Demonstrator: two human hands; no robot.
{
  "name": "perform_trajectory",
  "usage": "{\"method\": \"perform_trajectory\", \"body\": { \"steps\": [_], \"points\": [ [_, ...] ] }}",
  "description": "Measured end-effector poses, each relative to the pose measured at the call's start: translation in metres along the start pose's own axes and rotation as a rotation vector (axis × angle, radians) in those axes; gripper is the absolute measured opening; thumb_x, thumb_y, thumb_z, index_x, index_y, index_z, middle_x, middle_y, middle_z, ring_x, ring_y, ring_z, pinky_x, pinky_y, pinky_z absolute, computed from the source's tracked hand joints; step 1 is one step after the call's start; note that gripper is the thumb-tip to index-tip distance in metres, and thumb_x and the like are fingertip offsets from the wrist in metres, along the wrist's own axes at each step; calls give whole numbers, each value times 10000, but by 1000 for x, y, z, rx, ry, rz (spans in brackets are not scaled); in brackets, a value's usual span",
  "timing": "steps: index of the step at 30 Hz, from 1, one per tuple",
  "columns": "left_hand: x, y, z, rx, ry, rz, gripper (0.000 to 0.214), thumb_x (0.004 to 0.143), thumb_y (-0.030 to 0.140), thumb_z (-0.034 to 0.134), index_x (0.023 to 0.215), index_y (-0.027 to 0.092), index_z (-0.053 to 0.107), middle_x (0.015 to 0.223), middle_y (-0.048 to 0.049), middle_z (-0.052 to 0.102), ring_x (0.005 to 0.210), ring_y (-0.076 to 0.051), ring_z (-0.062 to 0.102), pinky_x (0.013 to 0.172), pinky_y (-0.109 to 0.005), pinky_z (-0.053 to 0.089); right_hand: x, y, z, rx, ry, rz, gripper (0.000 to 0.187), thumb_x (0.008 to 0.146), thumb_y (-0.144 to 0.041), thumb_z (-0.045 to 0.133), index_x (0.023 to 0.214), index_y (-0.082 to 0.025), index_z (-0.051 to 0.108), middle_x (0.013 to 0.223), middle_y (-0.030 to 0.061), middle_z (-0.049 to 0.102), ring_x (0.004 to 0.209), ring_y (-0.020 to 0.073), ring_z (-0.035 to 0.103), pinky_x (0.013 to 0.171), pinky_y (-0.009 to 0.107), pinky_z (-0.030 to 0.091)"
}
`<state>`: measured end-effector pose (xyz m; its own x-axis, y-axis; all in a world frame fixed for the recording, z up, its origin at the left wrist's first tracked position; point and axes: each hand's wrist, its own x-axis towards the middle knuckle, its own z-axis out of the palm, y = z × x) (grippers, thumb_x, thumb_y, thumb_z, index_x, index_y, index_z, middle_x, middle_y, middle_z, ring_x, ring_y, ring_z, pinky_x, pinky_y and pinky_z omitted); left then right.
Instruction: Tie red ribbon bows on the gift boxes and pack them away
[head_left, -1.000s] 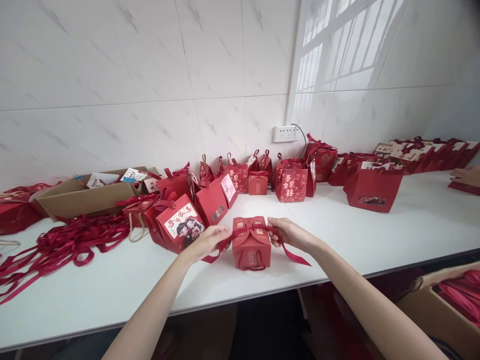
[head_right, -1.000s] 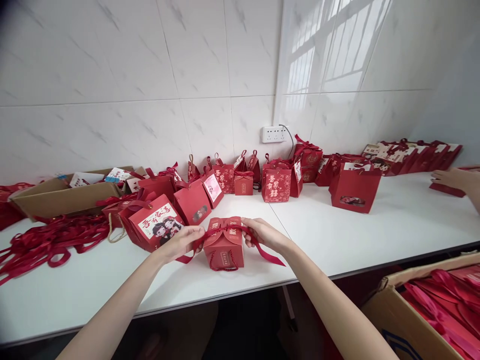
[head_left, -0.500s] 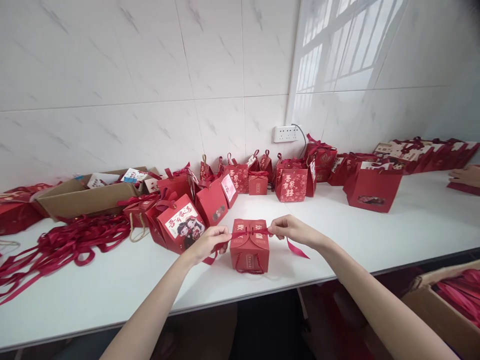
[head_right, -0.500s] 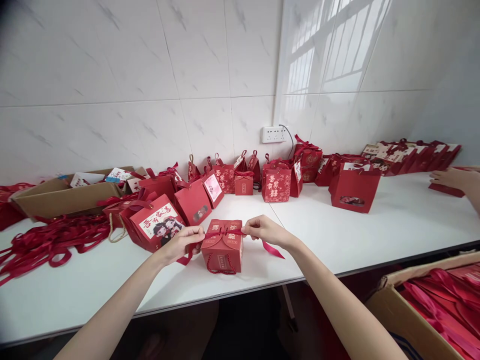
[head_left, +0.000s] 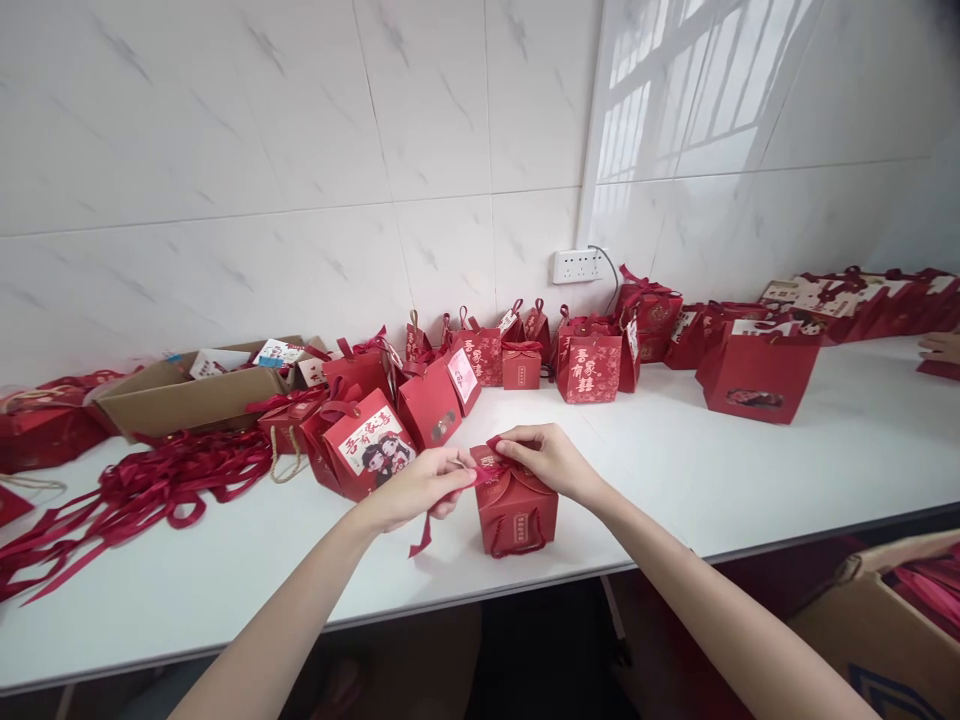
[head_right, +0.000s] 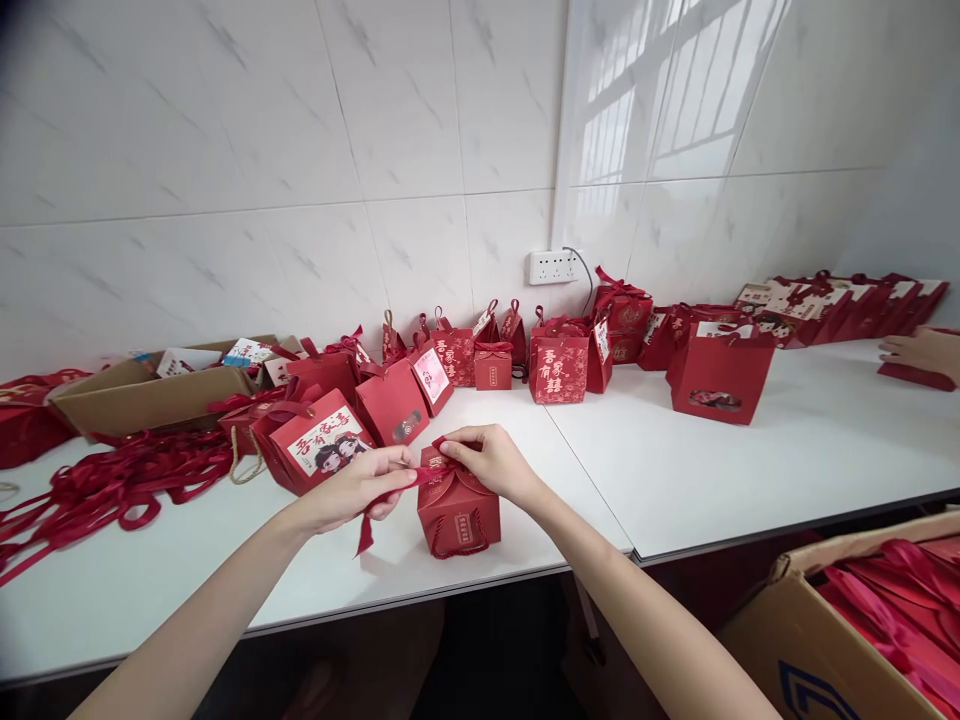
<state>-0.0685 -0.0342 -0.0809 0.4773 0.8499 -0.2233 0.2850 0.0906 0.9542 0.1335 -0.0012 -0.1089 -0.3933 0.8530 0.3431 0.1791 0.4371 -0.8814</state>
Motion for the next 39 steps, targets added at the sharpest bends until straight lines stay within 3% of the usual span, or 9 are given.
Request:
{"method": "perform_trajectory", "body": {
  "steps": [3, 7, 12, 16, 19, 22, 27, 34, 39],
  "points": [
    [-3, 11, -3, 185, 57, 25, 210, 814, 343, 524, 982, 223, 486, 520, 99, 366, 397, -65, 278, 420, -203, 207, -5, 0, 1, -35, -7, -59, 271, 843, -334, 514, 876, -173, 730, 924, 78, 706, 824, 210, 639, 763, 325, 475],
    [-7, 28, -4, 579, 138, 118, 166, 761, 361, 565, 819, 207, 579, 622, 36, 510, 491, -103, 418, 477, -224, 292, -8, -1, 1, -37, 3, -59, 240, 843, -289, 502, 860, -197, 723, 921, 69, 699, 848, 212, 635, 784, 336, 474],
    [-12, 44, 4, 885, 208, 108, 159, 720, 317, 587, 838, 221, 633, 500, 53, 478, 415, -129, 397, 456, -240, 266, -8, 3, 6, 9, 64, 20, 162, 804, -274, 524, 789, -195, 665, 834, 47, 704, 808, 206, 644, 775, 342, 483],
    [-14, 48, 8, 934, 208, 174, 188, 776, 381, 550, 828, 229, 646, 684, 6, 611, 522, -156, 519, 519, -245, 326, -9, 8, 10, 129, 113, 57, 97, 769, -286, 553, 793, -193, 565, 823, 49, 688, 789, 193, 656, 745, 333, 498],
    [-12, 51, 6, 959, 146, 230, 138, 749, 290, 573, 838, 236, 662, 784, -6, 642, 609, -170, 556, 569, -243, 353, -10, 10, 11, 168, 152, 79, 130, 756, -294, 571, 825, -203, 509, 828, 51, 691, 813, 199, 668, 754, 343, 501],
    [-9, 54, 3, 1004, 110, 277, 159, 714, 193, 572, 828, 243, 672, 768, -5, 628, 654, -182, 559, 556, -240, 339, -10, 9, 11, 144, 156, 75, 141, 751, -288, 586, 833, -211, 500, 786, 29, 693, 771, 187, 669, 743, 338, 501],
    [-6, 54, -1, 1029, 132, 282, 111, 735, 201, 561, 777, 240, 656, 726, -6, 614, 562, -169, 523, 479, -249, 280, -10, 4, 9, 108, 75, 36, 82, 776, -252, 565, 823, -192, 594, 856, 46, 705, 816, 185, 662, 765, 324, 500],
    [-10, 63, 4, 962, 154, 334, 92, 723, 185, 589, 700, 231, 665, 700, -2, 557, 504, -141, 471, 457, -250, 261, -12, 0, 6, -61, 32, -62, 208, 858, -261, 461, 807, -201, 654, 868, 45, 700, 827, 196, 637, 776, 325, 470],
    [-2, 72, 7, 1011, 128, 380, 157, 808, 280, 551, 737, 217, 677, 776, -21, 566, 625, -166, 523, 521, -249, 287, -11, 6, 9, 80, 106, 30, 112, 780, -256, 552, 882, -216, 578, 820, 16, 707, 776, 187, 653, 764, 335, 485]
  ]
}}
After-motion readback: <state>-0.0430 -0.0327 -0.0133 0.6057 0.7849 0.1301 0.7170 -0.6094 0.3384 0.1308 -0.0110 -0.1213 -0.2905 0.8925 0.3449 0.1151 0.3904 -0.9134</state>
